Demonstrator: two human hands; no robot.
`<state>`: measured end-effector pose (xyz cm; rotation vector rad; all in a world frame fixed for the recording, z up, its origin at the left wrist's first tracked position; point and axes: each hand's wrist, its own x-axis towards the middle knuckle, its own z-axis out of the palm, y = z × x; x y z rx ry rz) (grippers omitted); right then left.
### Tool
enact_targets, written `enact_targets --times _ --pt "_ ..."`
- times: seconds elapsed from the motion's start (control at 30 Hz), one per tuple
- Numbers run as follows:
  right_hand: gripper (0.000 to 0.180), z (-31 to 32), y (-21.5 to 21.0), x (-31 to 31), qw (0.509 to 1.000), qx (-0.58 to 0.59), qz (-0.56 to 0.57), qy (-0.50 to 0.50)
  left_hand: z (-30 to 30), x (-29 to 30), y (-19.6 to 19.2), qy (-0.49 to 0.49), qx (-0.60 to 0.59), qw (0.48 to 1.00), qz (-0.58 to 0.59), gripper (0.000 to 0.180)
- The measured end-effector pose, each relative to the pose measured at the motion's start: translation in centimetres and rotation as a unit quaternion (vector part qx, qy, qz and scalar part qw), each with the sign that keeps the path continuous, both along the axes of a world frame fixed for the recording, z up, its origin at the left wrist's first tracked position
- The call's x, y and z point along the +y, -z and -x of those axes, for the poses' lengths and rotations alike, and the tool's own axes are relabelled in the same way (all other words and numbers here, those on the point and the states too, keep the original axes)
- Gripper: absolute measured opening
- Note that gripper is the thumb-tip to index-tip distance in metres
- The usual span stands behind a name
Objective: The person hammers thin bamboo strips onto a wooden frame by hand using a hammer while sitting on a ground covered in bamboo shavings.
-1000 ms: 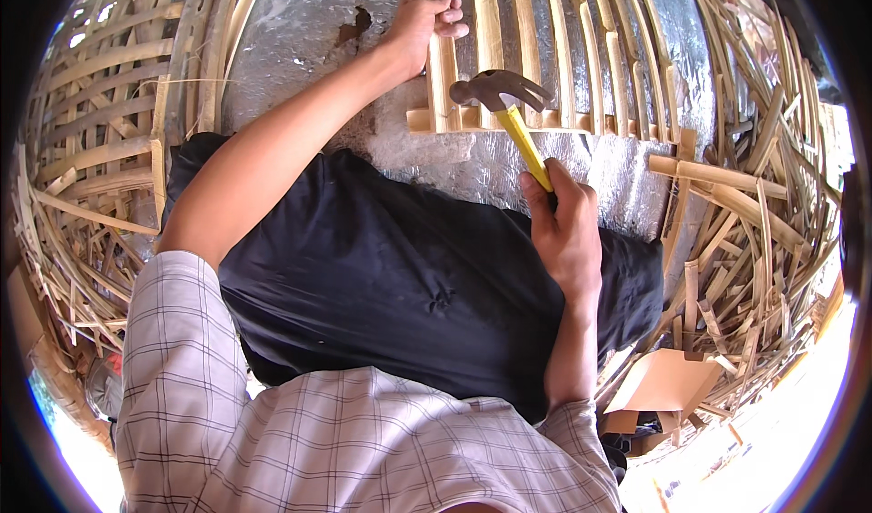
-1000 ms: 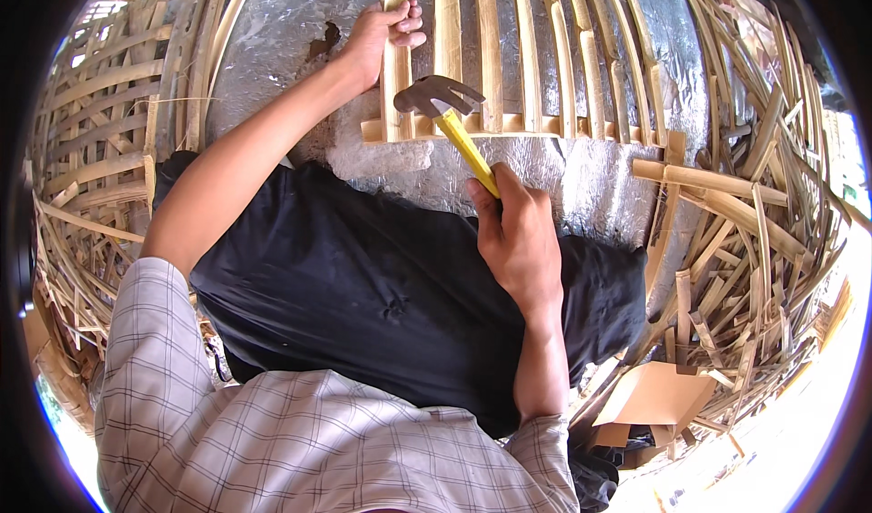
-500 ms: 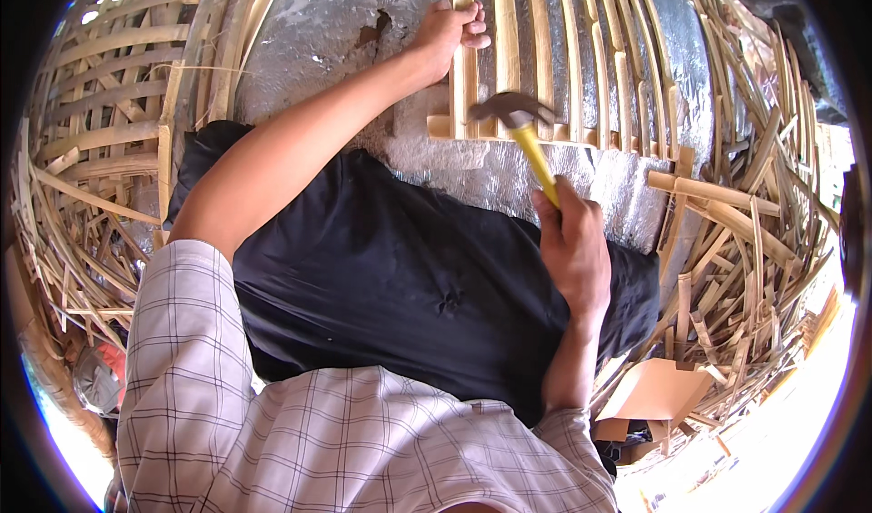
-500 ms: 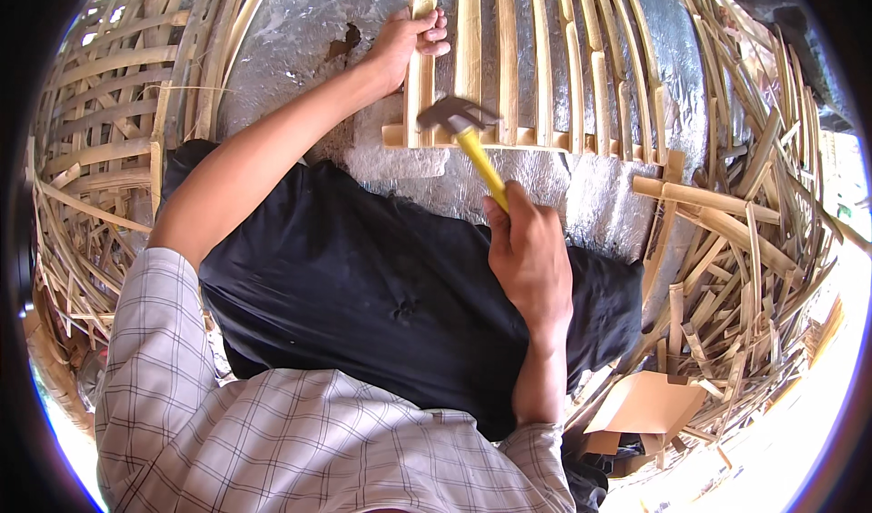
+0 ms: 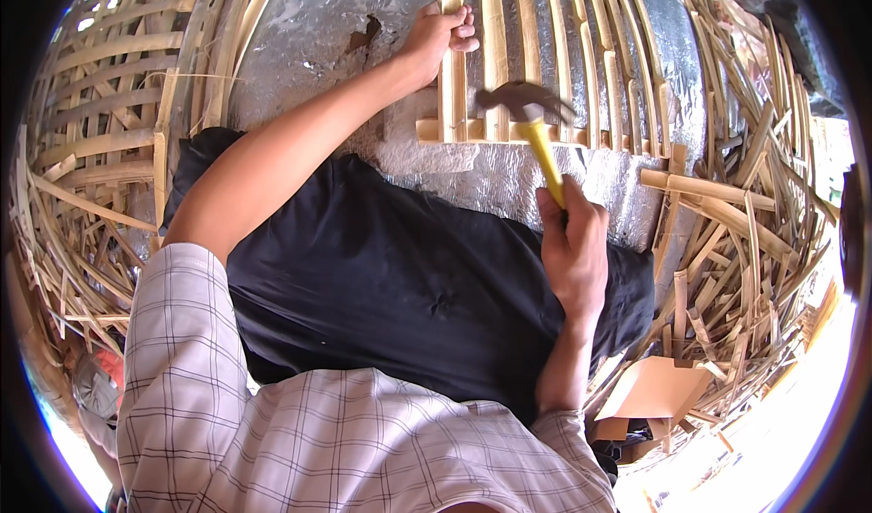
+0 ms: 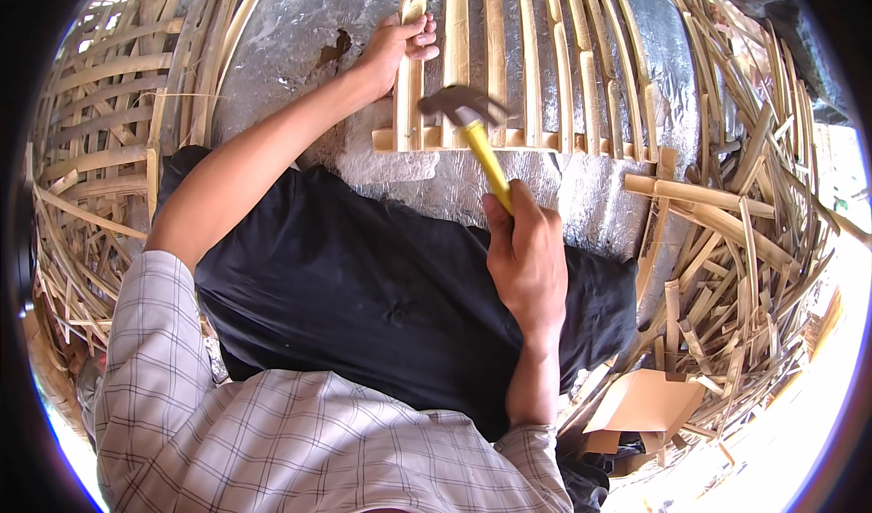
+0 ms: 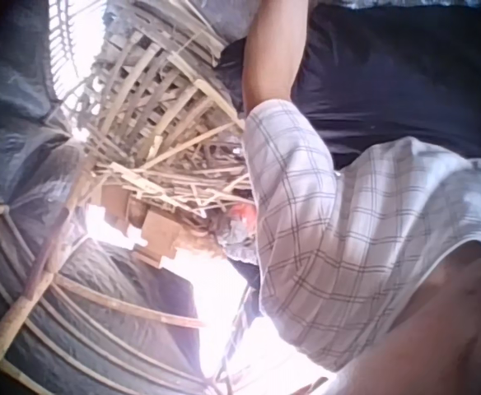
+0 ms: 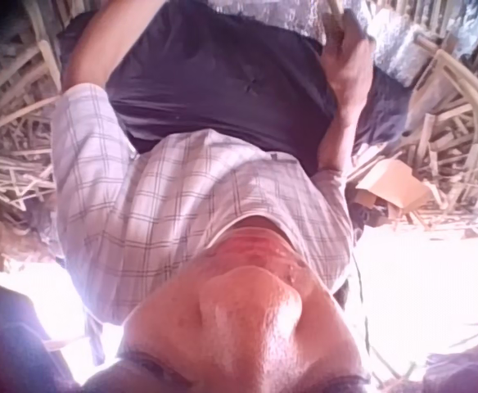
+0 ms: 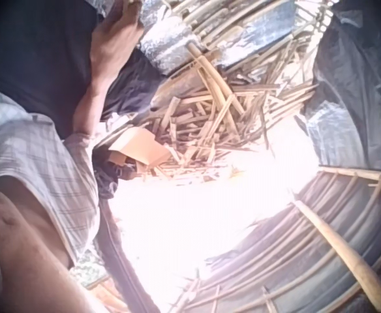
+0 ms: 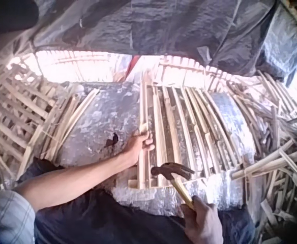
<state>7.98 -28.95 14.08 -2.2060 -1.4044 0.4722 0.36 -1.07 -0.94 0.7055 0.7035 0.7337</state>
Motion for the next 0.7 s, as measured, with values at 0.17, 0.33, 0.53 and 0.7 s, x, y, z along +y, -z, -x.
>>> enact_targets --times 0.17,0.33,0.53,0.7 --pt "0.015 -0.3 0.1 0.9 0.992 0.116 0.042 0.013 0.0 -0.1 -0.4 -0.001 0.011 1.000 -0.005 0.013" --pt "0.017 -0.6 0.4 0.5 0.998 0.022 0.035 -0.040 0.0 -0.4 -0.5 -0.018 -0.004 1.000 0.024 0.015" --pt "0.016 -0.1 0.9 0.5 0.994 0.108 0.002 0.014 -0.2 -0.1 -0.4 -0.010 0.001 1.000 0.005 0.015" --pt "0.017 0.2 0.2 0.6 0.997 0.029 0.043 -0.054 -0.3 -0.2 -0.4 -0.010 -0.009 1.000 0.014 0.015"
